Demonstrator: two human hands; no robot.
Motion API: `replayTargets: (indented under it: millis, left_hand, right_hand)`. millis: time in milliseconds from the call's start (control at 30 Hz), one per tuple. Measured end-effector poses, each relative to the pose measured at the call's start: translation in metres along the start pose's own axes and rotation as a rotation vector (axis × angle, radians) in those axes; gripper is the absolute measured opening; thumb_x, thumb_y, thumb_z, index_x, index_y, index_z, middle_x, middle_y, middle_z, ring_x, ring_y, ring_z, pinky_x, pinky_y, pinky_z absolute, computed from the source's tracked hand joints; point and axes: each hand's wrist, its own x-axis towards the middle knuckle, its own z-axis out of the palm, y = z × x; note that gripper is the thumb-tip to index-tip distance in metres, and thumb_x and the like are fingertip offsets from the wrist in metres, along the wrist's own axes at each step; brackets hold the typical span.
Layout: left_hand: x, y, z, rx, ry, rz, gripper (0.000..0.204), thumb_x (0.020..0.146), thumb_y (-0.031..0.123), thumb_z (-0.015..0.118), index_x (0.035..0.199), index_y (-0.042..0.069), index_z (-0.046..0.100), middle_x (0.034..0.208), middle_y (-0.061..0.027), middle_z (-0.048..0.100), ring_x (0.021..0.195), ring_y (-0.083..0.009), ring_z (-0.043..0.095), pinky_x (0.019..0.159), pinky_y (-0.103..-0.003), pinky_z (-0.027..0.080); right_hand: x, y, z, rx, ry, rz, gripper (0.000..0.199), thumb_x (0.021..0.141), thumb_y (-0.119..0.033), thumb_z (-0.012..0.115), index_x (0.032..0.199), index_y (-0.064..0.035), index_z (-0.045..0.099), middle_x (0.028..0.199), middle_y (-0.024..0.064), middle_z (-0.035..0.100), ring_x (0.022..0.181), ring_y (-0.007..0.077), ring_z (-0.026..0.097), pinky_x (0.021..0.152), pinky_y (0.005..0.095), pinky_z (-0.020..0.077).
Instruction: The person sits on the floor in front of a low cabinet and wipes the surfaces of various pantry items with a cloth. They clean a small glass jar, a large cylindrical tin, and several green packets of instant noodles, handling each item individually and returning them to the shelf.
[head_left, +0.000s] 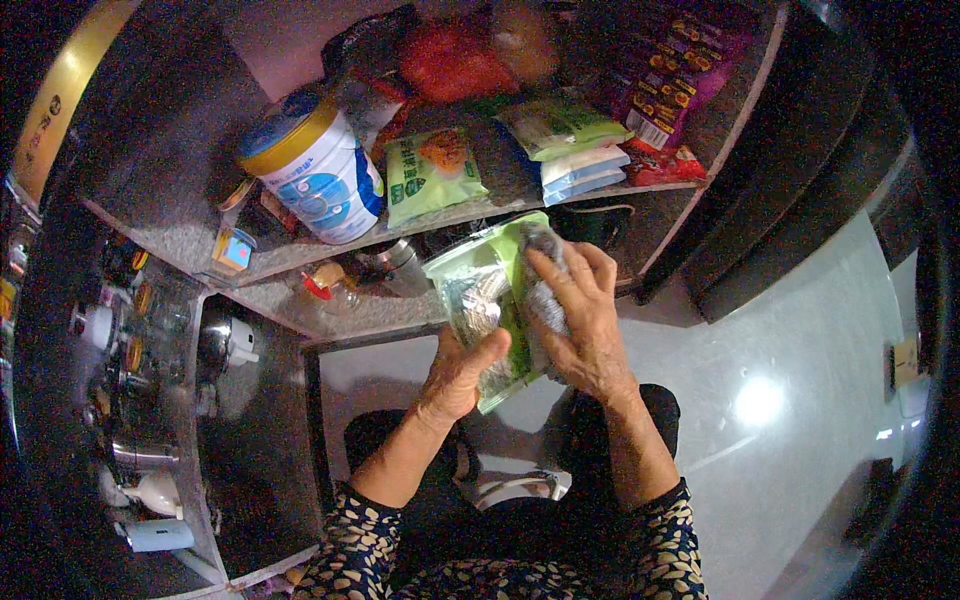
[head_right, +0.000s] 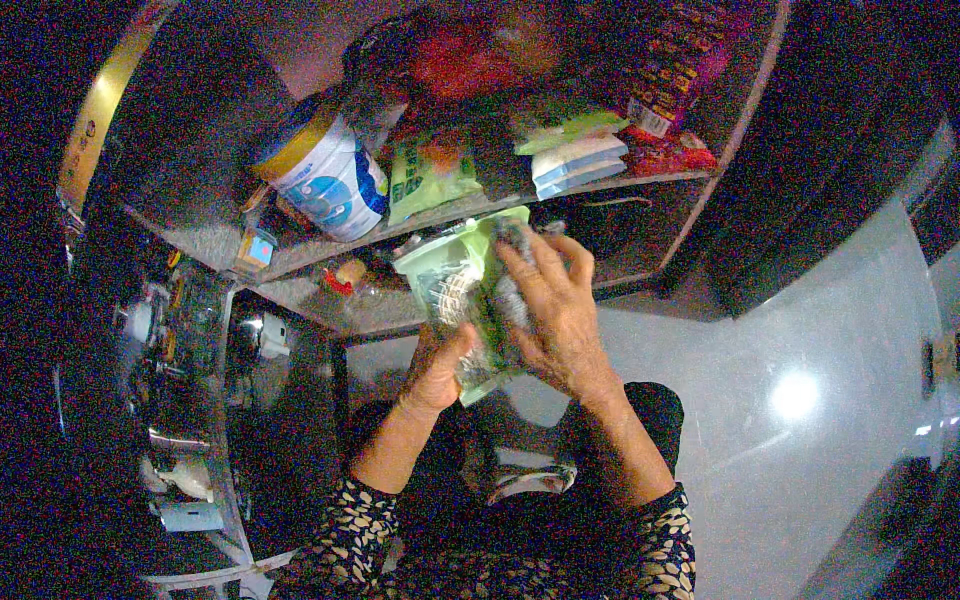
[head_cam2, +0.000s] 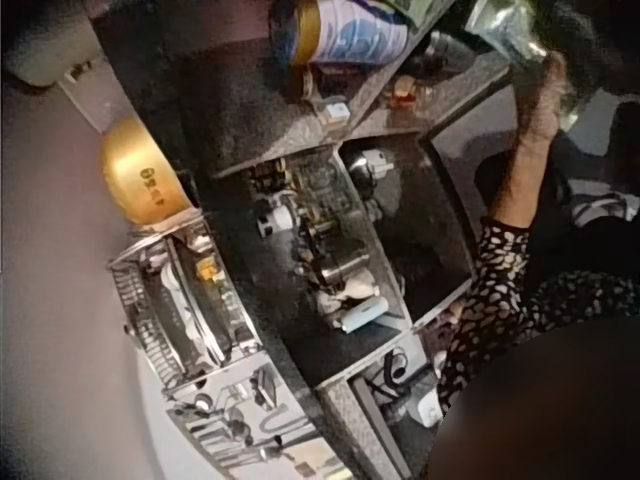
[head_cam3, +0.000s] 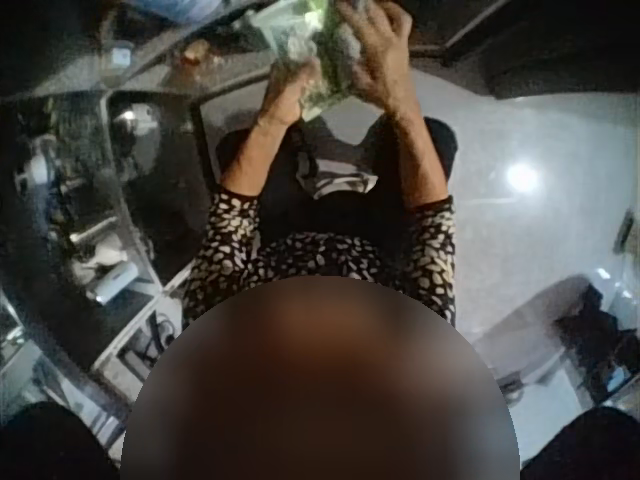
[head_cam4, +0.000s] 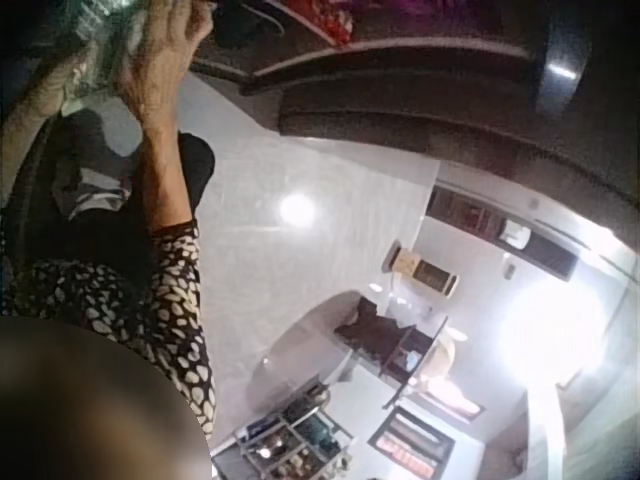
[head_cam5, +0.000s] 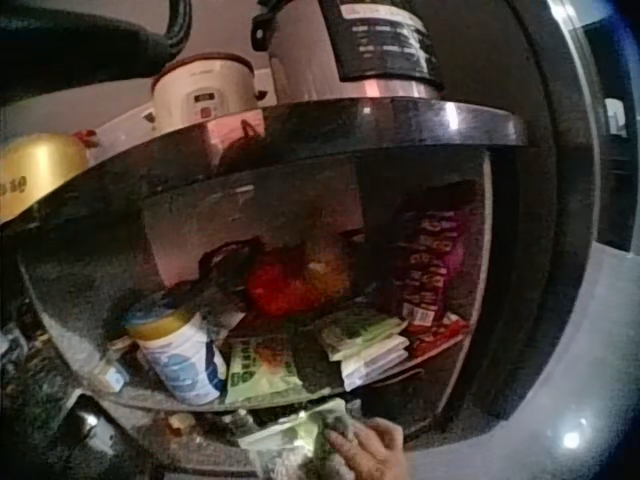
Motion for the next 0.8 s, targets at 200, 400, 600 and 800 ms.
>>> replayTargets:
  millis: [200,400,600,800]
  left_hand:
    - [0.003,0.000,0.003,0.007,-0.007,-0.064,0.077,0.087,0.065,0.030,0.139,0.008,0.025,0.134,-0.0097,0.040,0.122,-0.0215,0.042,0.100,-0.038,0.037]
    - [0.003,0.002,0.005,-0.030,0.007,-0.140,0.083,0.085,0.070,0.024,0.140,0.008,0.022,0.135,-0.0105,0.037,0.124,-0.0220,0.040,0.100,-0.038,0.037]
    - [0.005,0.003,-0.001,-0.080,0.149,-0.217,0.088,0.080,0.076,0.025,0.124,0.003,0.045,0.116,-0.0114,0.054,0.102,-0.0226,0.056,0.087,-0.035,0.047]
    - [0.006,0.009,0.002,-0.032,0.199,-0.148,0.063,0.085,0.057,0.046,0.117,0.004,0.051,0.105,-0.0071,0.060,0.090,-0.0193,0.059,0.077,-0.032,0.050]
  right_hand:
    - [0.005,-0.016,0.003,0.014,-0.126,-0.161,0.063,0.059,-0.012,0.068,0.120,-0.0074,0.052,0.138,0.0088,0.039,0.110,0.0326,0.042,0.092,0.0432,0.0375]
    - [0.001,-0.020,0.000,-0.037,-0.194,-0.249,0.061,0.059,-0.010,0.061,0.118,-0.0045,0.053,0.137,0.0084,0.040,0.106,0.0315,0.045,0.084,0.0416,0.0400]
    - [-0.018,-0.029,0.004,-0.072,-0.287,-0.348,0.054,0.065,-0.018,0.062,0.116,-0.0050,0.055,0.134,0.0085,0.043,0.108,0.0315,0.045,0.086,0.0420,0.0399]
    - [-0.033,-0.034,0.001,0.072,-0.353,-0.297,0.055,0.063,-0.014,0.063,0.116,-0.0065,0.055,0.125,0.0088,0.048,0.106,0.0306,0.046,0.088,0.0431,0.0402]
